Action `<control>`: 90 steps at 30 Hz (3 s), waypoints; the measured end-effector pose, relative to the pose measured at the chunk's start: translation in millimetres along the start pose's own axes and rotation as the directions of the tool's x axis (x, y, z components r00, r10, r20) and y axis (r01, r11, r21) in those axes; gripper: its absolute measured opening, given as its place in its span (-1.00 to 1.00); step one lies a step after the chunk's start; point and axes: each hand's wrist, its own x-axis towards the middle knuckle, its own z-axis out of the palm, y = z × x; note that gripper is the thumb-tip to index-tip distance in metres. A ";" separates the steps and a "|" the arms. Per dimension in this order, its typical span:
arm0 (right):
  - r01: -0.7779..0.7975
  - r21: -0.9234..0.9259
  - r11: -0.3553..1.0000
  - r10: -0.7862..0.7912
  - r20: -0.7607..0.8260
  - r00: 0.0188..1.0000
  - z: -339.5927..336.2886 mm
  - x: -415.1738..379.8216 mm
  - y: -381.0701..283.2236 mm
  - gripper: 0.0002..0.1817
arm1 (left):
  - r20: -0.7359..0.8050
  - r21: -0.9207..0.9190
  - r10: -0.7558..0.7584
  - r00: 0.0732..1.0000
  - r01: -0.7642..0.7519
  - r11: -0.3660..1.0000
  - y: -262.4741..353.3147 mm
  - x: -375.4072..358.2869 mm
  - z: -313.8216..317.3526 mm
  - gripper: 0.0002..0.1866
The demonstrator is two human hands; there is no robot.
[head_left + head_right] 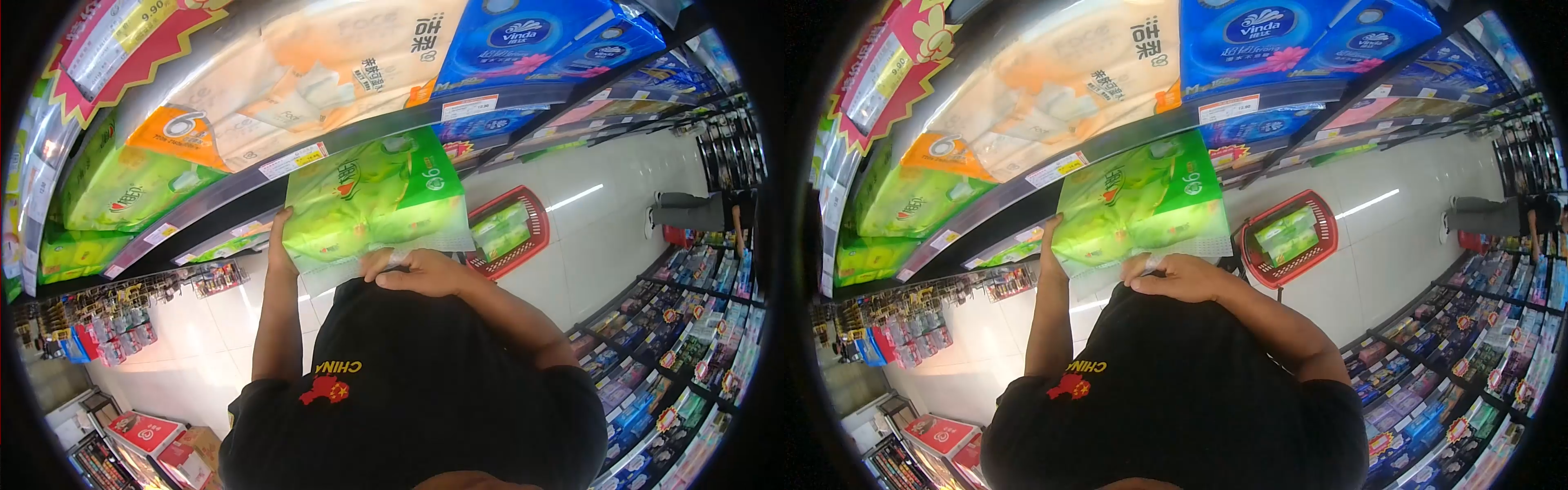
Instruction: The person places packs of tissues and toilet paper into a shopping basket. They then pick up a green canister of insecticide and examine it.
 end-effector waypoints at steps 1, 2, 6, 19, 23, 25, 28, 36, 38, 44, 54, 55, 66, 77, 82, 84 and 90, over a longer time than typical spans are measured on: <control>0.001 -0.003 1.000 -0.001 0.006 1.000 0.7 1.4 -0.6 -0.71 | -0.012 0.004 -0.007 1.000 0.007 1.000 1.9 -0.3 0.7 -0.38; 0.001 -0.006 1.000 -0.001 0.012 1.000 0.9 2.7 -1.1 -0.71 | -0.025 0.009 -0.015 1.000 0.015 1.000 3.2 -1.9 0.4 -0.39; -0.032 -0.083 0.996 0.035 0.038 0.999 1.9 5.6 -6.9 -0.66 | -0.065 0.043 0.002 0.998 0.000 0.999 4.5 -3.9 -9.0 -0.40; 0.045 0.154 0.987 -0.009 -0.227 0.974 -46.7 64.1 9.0 -0.78 | -0.014 0.133 0.193 0.981 -0.190 0.973 24.7 47.5 11.4 -0.43; 0.030 0.128 0.991 0.012 -0.314 0.949 -60.6 70.7 -6.5 -0.75 | -0.305 0.330 0.237 0.922 -0.131 0.935 24.8 37.7 31.5 -0.43; 0.019 0.160 0.987 0.031 -0.307 0.951 -59.5 71.0 -19.2 -0.70 | -0.364 0.458 0.269 0.892 -0.080 0.886 24.0 40.5 24.2 -0.41; 0.086 0.217 0.972 -0.009 -0.335 0.942 -57.7 78.6 -11.6 -0.61 | -0.350 0.579 0.420 0.838 -0.159 0.799 18.9 52.6 9.1 -0.39; 0.196 0.086 0.977 -0.104 -0.611 0.785 -60.7 77.6 20.1 -0.54 | -0.330 0.311 0.490 0.807 -0.397 0.864 27.2 102.9 1.8 -0.40; 0.214 -0.009 0.977 -0.160 -0.695 0.701 -75.2 66.6 29.6 -0.57 | -0.307 0.254 0.429 0.850 -0.361 0.897 35.0 103.0 11.5 -0.38; 0.198 -0.033 0.980 -0.115 -0.901 0.418 -116.9 34.0 52.9 -0.62 | -0.238 0.164 0.436 0.868 -0.407 0.899 40.0 105.9 23.7 -0.50; -0.066 -0.230 0.971 -0.174 -0.869 0.464 -140.4 48.5 58.8 -0.43 | -0.114 0.146 0.469 0.876 -0.452 0.880 55.3 109.6 49.7 -0.48; -0.086 -0.258 0.962 -0.190 -0.863 0.468 -141.4 51.1 59.6 -0.42 | -0.114 0.141 0.474 0.873 -0.458 0.878 56.9 110.0 51.1 -0.48; -0.094 -0.200 0.975 -0.131 -0.866 0.483 -140.8 57.5 45.4 -0.52 | -0.111 0.108 0.462 0.880 -0.452 0.886 63.2 113.0 54.0 -0.46; -0.189 -0.321 0.928 -0.201 -0.858 0.472 -154.7 64.7 62.9 -0.55 | -0.175 0.014 0.393 0.903 -0.397 0.918 55.5 92.9 65.3 -0.50; -0.162 -0.205 0.965 -0.120 -0.898 0.423 -143.0 68.7 50.2 -0.56 | -0.170 -0.001 0.379 0.910 -0.385 0.923 54.1 98.7 59.1 -0.49; -0.133 -0.150 0.980 -0.085 -0.913 0.400 -139.0 67.3 47.1 -0.55 | -0.117 -0.067 0.346 0.931 -0.355 0.933 55.3 101.0 56.5 -0.48; -0.078 -0.024 0.997 0.002 -0.948 0.318 -130.7 28.4 102.9 -0.50 | -0.236 0.068 0.371 0.898 -0.365 0.928 52.2 97.5 35.2 -0.48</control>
